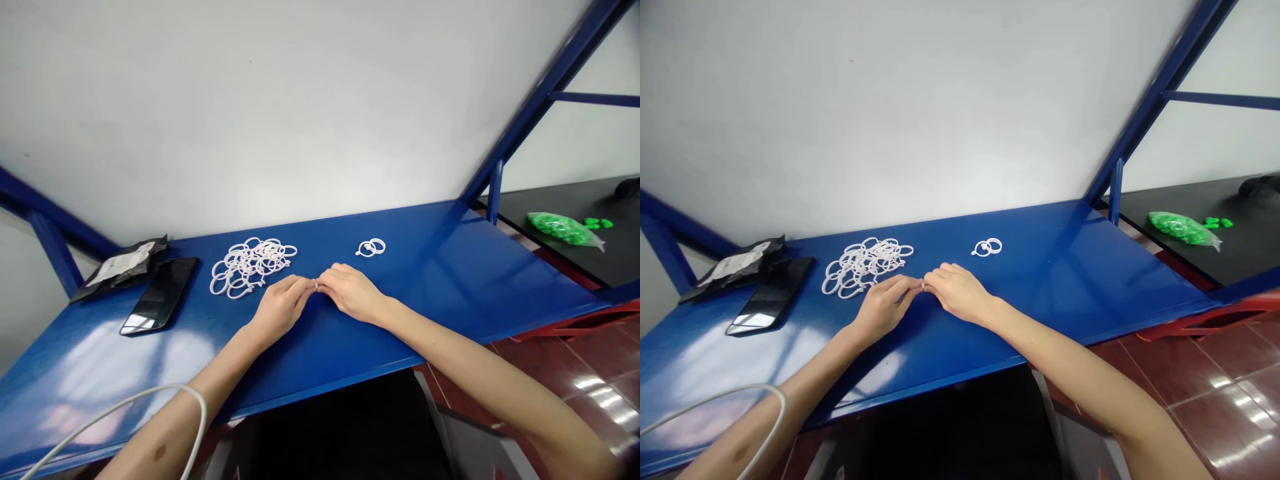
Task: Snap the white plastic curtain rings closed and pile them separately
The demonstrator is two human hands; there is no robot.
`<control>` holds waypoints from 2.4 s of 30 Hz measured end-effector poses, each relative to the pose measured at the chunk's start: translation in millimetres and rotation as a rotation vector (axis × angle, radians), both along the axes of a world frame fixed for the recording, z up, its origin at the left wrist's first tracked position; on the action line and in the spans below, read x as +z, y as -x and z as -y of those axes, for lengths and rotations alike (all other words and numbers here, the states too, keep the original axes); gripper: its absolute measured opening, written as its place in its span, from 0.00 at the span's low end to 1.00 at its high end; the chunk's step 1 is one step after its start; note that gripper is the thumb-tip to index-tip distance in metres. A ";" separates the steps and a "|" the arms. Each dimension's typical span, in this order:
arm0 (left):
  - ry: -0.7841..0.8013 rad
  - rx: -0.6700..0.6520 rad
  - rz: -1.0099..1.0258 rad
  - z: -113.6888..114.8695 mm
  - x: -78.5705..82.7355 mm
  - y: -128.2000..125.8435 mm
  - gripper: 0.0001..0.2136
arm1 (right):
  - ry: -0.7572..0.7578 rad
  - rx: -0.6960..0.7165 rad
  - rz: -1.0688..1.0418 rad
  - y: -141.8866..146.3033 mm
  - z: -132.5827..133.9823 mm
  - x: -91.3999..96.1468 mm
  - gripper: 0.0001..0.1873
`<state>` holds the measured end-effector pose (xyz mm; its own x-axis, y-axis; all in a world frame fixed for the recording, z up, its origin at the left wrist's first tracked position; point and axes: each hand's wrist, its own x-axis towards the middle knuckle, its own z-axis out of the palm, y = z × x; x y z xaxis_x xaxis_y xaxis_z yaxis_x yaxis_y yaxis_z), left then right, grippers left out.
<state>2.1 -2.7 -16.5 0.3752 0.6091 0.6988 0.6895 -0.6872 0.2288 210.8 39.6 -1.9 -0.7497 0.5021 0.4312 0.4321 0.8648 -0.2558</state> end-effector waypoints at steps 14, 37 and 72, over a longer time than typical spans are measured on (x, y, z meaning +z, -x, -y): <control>-0.015 0.452 -0.161 -33.3 10.3 44.5 0.12 | -0.049 -0.339 -0.069 -15.7 -34.1 8.1 0.10; 0.149 0.175 0.107 -5.3 23.4 6.4 0.06 | 0.065 -0.054 -0.250 0.2 -5.9 16.3 0.12; 0.338 0.123 0.323 10.1 22.5 -9.8 0.05 | 0.337 0.008 -0.390 5.3 4.9 9.2 0.07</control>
<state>11.9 -12.8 6.0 0.0821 0.8482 0.5232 0.6180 -0.4552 0.6410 205.6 34.7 7.3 -0.5696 0.6563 0.4948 0.2424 0.7094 -0.6618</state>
